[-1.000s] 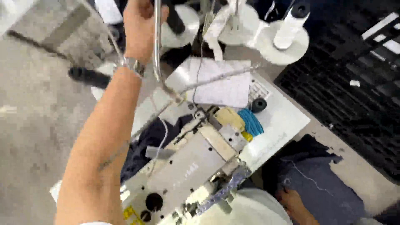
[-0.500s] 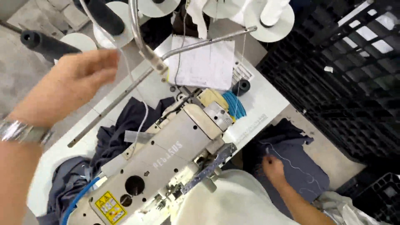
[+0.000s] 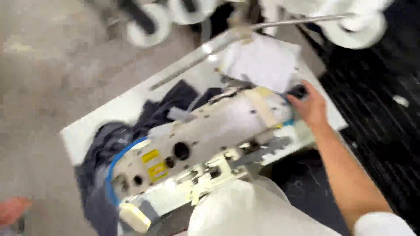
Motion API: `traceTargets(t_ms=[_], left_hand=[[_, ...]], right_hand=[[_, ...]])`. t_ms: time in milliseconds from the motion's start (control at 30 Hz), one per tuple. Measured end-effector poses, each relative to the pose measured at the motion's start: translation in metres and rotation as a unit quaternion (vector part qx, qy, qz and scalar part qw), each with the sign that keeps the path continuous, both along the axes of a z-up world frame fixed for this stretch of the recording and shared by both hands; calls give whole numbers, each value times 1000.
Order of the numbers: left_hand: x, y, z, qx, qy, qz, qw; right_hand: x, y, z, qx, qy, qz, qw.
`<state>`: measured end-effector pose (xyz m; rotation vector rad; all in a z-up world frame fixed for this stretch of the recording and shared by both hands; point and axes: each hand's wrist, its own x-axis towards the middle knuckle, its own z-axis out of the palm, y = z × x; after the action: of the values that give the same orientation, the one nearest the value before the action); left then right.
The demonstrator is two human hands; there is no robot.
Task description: Threading an industrial sewing machine using tweezers and hands to guide thread through various paths and needles.
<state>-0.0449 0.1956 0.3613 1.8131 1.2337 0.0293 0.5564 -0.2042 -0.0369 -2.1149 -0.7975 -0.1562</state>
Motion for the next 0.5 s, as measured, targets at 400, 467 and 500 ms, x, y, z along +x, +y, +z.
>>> traceTargets(t_ms=[400, 467, 500], left_hand=[[-50, -167, 1, -85, 200, 446, 868], [-104, -168, -88, -172, 161, 373, 897], [-131, -168, -133, -248, 111, 301, 914]], right_hand=[[-44, -140, -21, 339, 333, -453, 755], [-136, -141, 16, 286, 344, -493, 746], [-181, -137, 33, 246, 360, -524, 732]])
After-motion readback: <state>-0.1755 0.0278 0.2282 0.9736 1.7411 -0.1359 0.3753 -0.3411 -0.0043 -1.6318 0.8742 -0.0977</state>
